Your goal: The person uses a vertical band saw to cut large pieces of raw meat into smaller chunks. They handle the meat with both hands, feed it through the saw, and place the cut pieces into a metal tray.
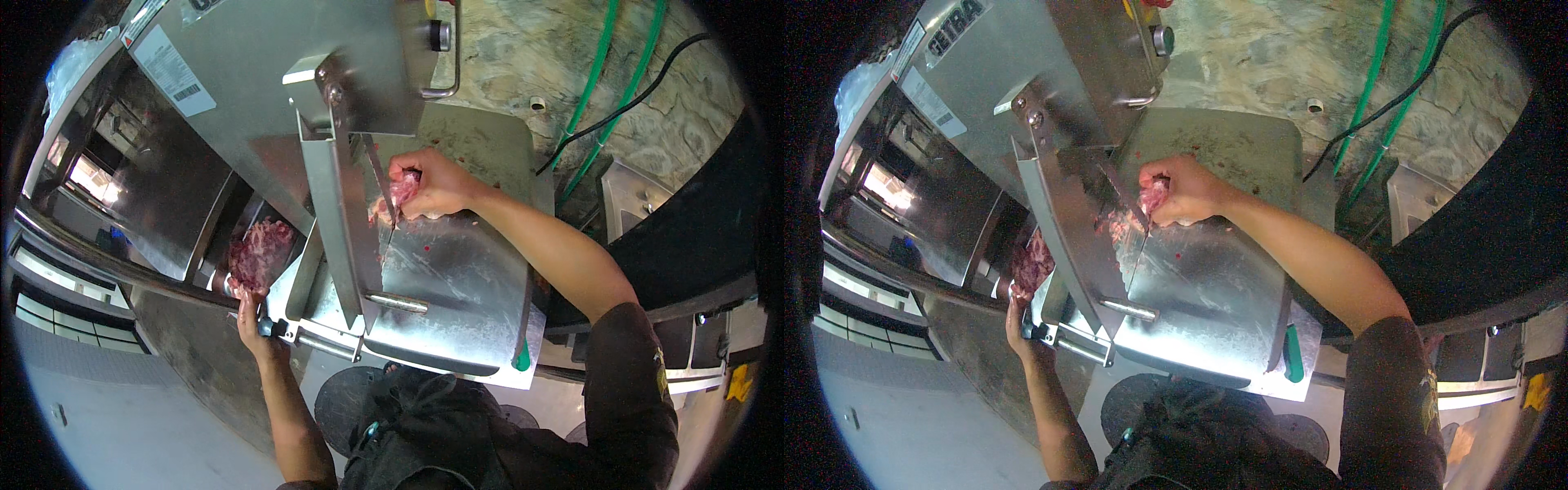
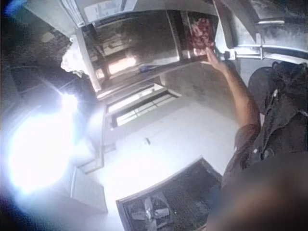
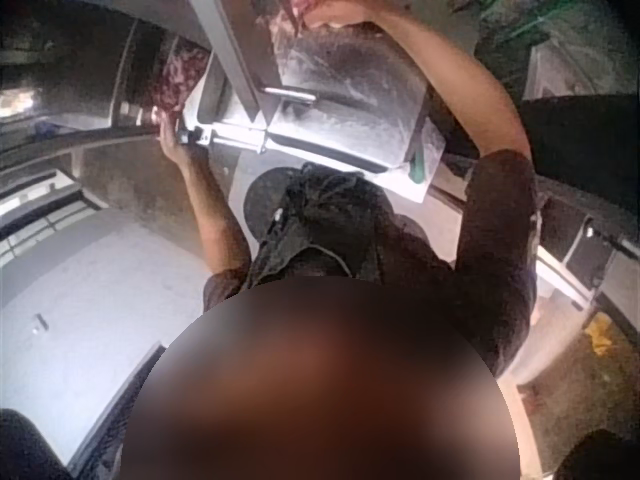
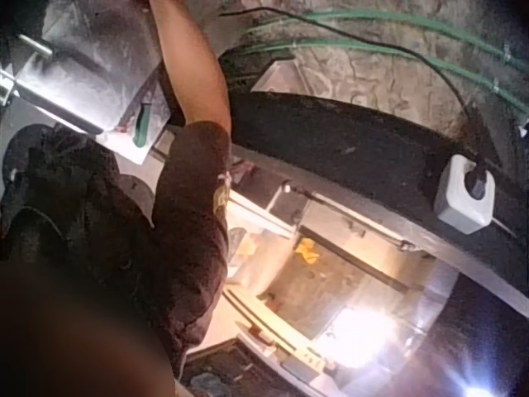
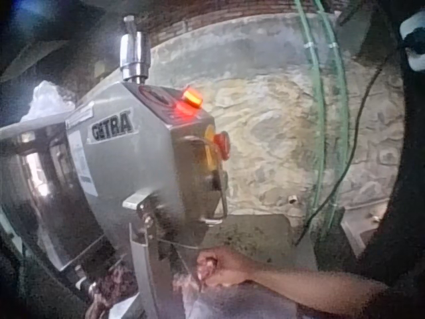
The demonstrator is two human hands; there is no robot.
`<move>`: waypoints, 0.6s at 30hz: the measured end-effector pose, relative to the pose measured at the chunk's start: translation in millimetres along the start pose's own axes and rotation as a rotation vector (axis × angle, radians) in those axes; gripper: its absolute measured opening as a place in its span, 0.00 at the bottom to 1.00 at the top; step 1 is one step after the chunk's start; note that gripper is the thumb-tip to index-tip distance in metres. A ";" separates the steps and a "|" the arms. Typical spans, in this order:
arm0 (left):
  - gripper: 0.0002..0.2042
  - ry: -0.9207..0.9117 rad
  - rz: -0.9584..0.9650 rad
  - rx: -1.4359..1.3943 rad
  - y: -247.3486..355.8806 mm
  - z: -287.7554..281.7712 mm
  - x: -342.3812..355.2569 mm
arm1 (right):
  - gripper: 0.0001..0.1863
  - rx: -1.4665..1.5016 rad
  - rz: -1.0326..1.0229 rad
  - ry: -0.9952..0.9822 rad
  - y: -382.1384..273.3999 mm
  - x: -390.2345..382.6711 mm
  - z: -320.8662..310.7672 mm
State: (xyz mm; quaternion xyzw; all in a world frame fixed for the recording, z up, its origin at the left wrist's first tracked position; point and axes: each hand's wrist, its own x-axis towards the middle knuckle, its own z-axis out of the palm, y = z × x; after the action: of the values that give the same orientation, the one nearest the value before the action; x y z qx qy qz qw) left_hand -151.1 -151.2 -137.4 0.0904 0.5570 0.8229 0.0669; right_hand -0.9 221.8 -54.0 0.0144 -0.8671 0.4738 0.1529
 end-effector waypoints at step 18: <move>0.18 -0.025 -0.037 -0.062 -14.0 -19.7 11.1 | 0.26 -0.105 -0.406 -0.309 7.4 29.4 -25.2</move>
State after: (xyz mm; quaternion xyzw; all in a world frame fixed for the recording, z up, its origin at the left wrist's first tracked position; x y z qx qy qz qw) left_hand -166.2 -161.4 -156.7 0.0883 0.5320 0.8371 0.0919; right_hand -23.8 250.1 -39.2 0.2523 -0.8829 0.3801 0.1110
